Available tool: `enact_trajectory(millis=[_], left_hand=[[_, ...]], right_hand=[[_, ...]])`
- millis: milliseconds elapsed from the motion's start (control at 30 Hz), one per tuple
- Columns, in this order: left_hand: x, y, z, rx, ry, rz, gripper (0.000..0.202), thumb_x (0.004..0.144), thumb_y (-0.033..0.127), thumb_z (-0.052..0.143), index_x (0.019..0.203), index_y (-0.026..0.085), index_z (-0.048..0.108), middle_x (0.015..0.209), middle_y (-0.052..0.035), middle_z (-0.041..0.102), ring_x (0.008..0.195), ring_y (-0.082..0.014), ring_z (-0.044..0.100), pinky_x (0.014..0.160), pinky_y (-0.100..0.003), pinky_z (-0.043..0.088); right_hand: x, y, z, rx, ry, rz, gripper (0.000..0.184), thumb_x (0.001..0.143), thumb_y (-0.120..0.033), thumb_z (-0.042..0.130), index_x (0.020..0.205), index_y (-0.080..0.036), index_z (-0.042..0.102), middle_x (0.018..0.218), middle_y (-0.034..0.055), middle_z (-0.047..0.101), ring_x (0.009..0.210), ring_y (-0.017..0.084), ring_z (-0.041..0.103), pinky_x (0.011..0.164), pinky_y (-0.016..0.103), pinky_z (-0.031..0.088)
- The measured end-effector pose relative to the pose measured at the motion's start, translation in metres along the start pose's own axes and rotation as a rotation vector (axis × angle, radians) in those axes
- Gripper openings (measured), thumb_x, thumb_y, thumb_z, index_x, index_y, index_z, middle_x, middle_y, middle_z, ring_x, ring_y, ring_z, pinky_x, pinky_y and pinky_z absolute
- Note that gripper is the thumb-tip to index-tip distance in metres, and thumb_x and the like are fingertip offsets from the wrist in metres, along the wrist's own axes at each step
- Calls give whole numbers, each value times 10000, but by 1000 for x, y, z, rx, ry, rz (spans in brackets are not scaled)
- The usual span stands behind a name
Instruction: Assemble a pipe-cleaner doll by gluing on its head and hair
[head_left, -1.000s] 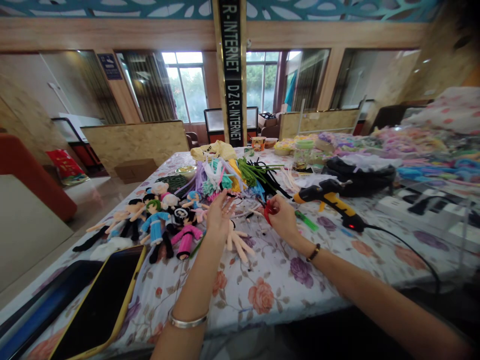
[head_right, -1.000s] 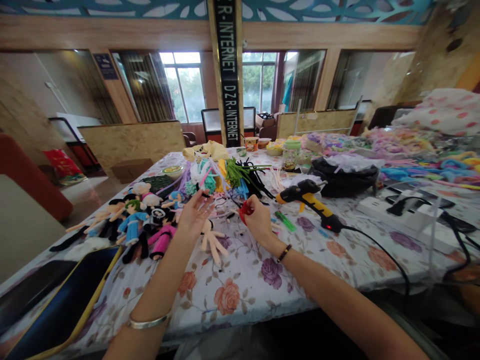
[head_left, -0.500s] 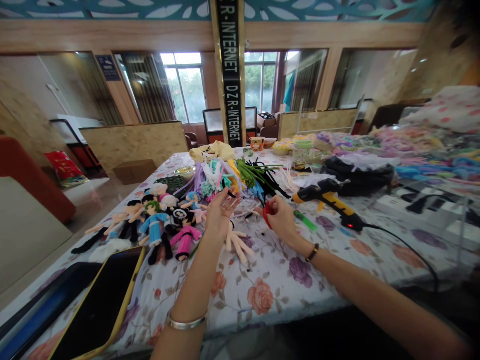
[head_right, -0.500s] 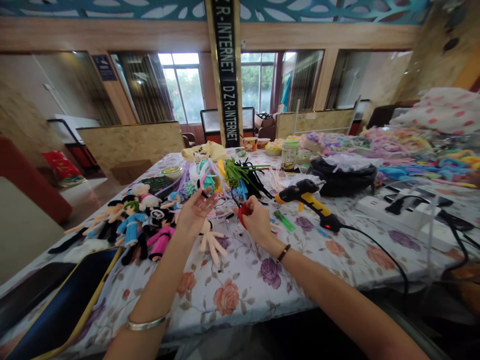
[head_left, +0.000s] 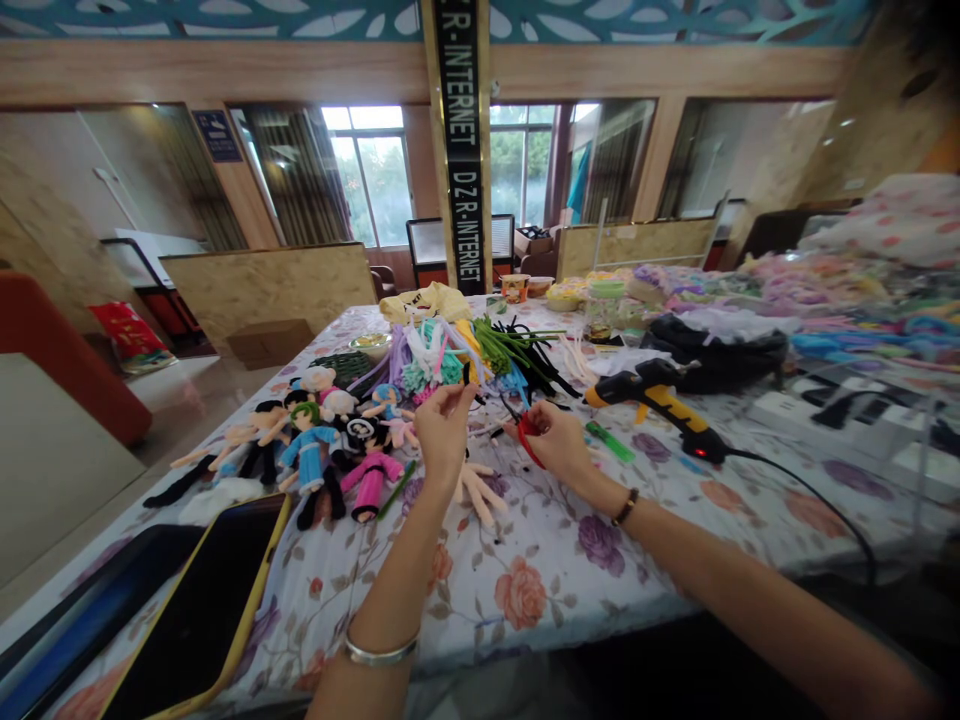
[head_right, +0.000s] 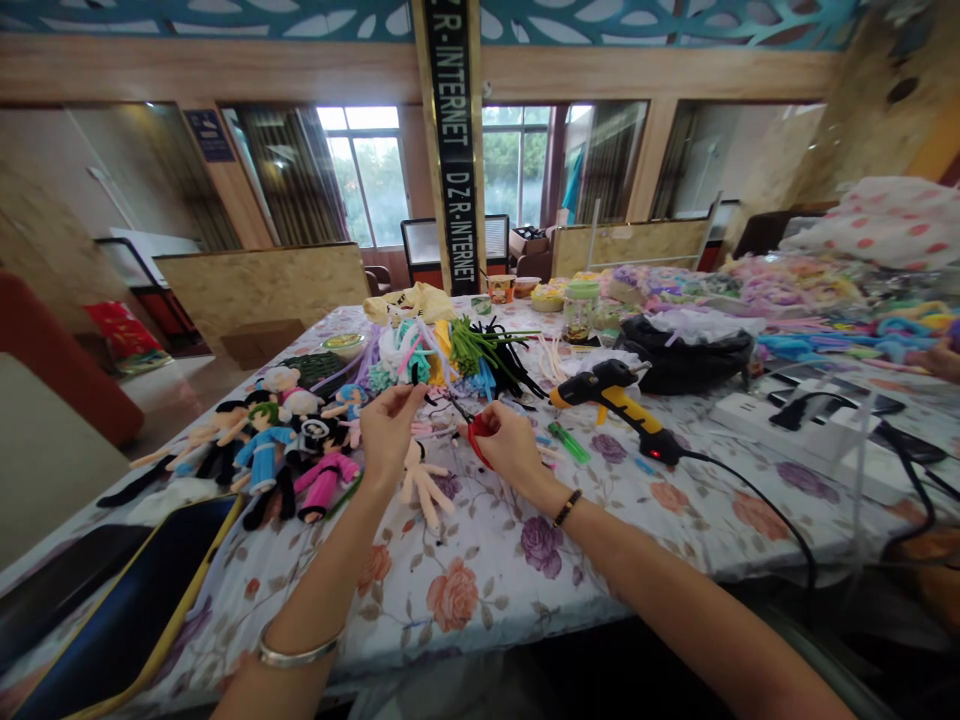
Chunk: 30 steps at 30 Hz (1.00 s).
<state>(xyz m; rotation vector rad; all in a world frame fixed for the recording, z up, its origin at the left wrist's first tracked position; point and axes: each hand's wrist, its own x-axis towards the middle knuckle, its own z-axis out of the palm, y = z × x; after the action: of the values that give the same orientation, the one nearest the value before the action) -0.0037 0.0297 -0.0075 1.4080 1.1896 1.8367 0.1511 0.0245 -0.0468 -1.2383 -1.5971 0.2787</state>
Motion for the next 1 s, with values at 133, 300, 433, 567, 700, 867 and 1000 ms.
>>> enact_trajectory(millis=[133, 300, 433, 567, 700, 867, 1000], left_hand=[[-3, 2, 0, 83, 6, 72, 223, 698, 371, 645, 756, 160, 683, 757, -39, 700, 736, -161, 635, 743, -261, 474], [-5, 3, 0, 163, 63, 132, 215, 689, 385, 664, 761, 188, 710, 765, -23, 710, 748, -165, 642, 780, -265, 468], [-6, 2, 0, 154, 86, 116, 229, 671, 401, 680, 765, 196, 721, 777, -26, 717, 763, -178, 651, 810, -286, 469], [-6, 1, 1, 167, 74, 74, 232, 659, 390, 693, 774, 191, 727, 795, -35, 725, 792, -191, 657, 832, -306, 473], [-5, 0, 2, 119, 51, 35, 198, 648, 340, 707, 771, 186, 730, 793, -34, 729, 809, -195, 663, 818, -308, 485], [-6, 1, 3, 107, 35, 52, 194, 644, 321, 709, 786, 191, 734, 817, -40, 732, 829, -201, 664, 837, -322, 483], [-7, 1, 2, 123, 52, 19, 221, 642, 334, 711, 801, 182, 734, 819, -47, 732, 827, -208, 667, 835, -330, 485]], right_hand=[[-3, -5, 0, 4, -54, -16, 350, 691, -473, 624, 593, -211, 414, 502, -30, 495, 459, 113, 425, 447, 237, 276], [-6, -5, 1, -85, -115, -47, 329, 679, -461, 638, 629, -213, 428, 520, -23, 522, 472, 122, 437, 457, 242, 271], [-6, -6, 1, -168, -143, -33, 322, 682, -453, 636, 633, -213, 427, 526, -19, 526, 470, 124, 429, 459, 246, 250], [-7, -8, 0, -178, -143, -9, 324, 694, -457, 627, 637, -212, 424, 534, -13, 532, 481, 131, 446, 468, 249, 250], [-8, -9, 1, -224, -136, -15, 322, 701, -464, 619, 654, -212, 423, 546, -10, 532, 495, 139, 454, 476, 248, 246], [-9, -9, 2, -278, -103, -16, 281, 710, -424, 613, 657, -211, 436, 558, -7, 537, 497, 136, 441, 475, 247, 234], [-8, -9, 2, -305, -71, 2, 285, 709, -429, 614, 652, -209, 441, 549, -13, 523, 492, 130, 425, 481, 247, 233]])
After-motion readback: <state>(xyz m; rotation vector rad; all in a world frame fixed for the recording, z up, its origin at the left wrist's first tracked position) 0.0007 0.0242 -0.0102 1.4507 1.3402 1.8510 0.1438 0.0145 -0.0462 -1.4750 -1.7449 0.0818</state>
